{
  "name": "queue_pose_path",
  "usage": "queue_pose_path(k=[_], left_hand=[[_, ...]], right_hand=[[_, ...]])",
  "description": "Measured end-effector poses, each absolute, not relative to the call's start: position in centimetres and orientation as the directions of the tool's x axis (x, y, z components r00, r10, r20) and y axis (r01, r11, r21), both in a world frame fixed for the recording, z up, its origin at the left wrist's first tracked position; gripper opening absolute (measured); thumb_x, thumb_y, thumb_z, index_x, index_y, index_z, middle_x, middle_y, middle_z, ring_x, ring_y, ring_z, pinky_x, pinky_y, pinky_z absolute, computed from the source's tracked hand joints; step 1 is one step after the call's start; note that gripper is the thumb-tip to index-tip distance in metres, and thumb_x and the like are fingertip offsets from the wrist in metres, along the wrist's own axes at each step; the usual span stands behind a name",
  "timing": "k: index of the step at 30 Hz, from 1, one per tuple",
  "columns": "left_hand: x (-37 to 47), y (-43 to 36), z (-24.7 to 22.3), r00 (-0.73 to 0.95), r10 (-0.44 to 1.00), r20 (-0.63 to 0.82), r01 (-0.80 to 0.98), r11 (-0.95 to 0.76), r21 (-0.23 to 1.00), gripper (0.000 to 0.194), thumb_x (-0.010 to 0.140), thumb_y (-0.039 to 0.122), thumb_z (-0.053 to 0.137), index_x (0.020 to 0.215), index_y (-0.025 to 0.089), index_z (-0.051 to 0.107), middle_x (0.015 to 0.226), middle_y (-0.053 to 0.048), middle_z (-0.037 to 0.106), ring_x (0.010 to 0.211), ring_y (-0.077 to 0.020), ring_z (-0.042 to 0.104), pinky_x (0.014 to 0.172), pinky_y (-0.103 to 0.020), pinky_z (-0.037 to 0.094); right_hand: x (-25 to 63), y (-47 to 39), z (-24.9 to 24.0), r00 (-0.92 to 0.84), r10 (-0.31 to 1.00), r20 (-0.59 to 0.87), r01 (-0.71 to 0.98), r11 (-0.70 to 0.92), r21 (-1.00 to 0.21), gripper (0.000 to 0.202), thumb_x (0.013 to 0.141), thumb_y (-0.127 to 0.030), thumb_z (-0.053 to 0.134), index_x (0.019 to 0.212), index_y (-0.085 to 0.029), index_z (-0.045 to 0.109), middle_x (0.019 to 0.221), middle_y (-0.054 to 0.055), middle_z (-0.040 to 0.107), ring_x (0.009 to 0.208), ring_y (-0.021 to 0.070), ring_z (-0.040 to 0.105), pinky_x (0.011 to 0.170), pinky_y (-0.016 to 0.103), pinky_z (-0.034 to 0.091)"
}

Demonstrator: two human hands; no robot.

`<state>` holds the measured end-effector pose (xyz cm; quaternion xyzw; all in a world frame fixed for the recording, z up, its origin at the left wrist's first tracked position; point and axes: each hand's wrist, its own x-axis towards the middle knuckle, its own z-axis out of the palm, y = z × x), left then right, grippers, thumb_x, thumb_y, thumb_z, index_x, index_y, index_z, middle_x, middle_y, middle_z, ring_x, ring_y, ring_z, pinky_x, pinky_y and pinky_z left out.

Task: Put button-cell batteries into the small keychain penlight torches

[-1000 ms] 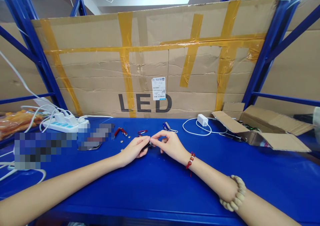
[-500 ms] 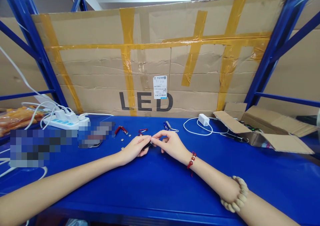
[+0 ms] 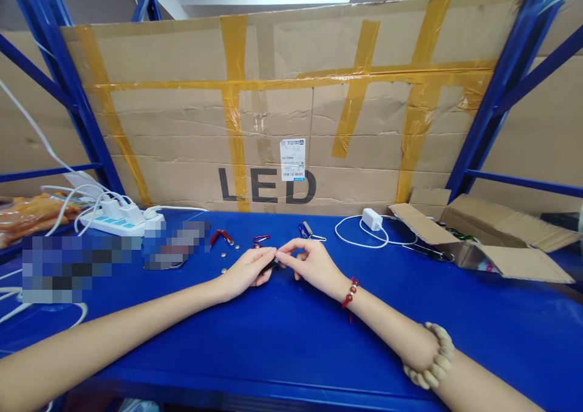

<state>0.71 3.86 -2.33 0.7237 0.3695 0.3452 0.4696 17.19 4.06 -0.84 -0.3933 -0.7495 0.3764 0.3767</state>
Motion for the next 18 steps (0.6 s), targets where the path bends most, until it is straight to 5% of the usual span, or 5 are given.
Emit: queue_pose_path(k=[18], left_hand=[[0.84, 3.55, -1.92, 0.496, 0.855, 0.152, 0.228, -0.298, 0.927, 0.036, 0.084, 0.043, 0.029, 0.074, 0.014, 0.048, 0.037, 0.008, 0.036, 0.035, -0.0056, 0.028, 0.041, -0.019, 0.022]], right_hand=[[17.21, 4.17, -0.89, -0.445, 0.859, 0.252, 0.307, 0.411, -0.858, 0.032, 0.072, -0.044, 0.057, 0.079, -0.013, 0.059, 0.066, 0.0, 0.06, 0.039, 0.003, 0.046, 0.037, 0.016, 0.033]])
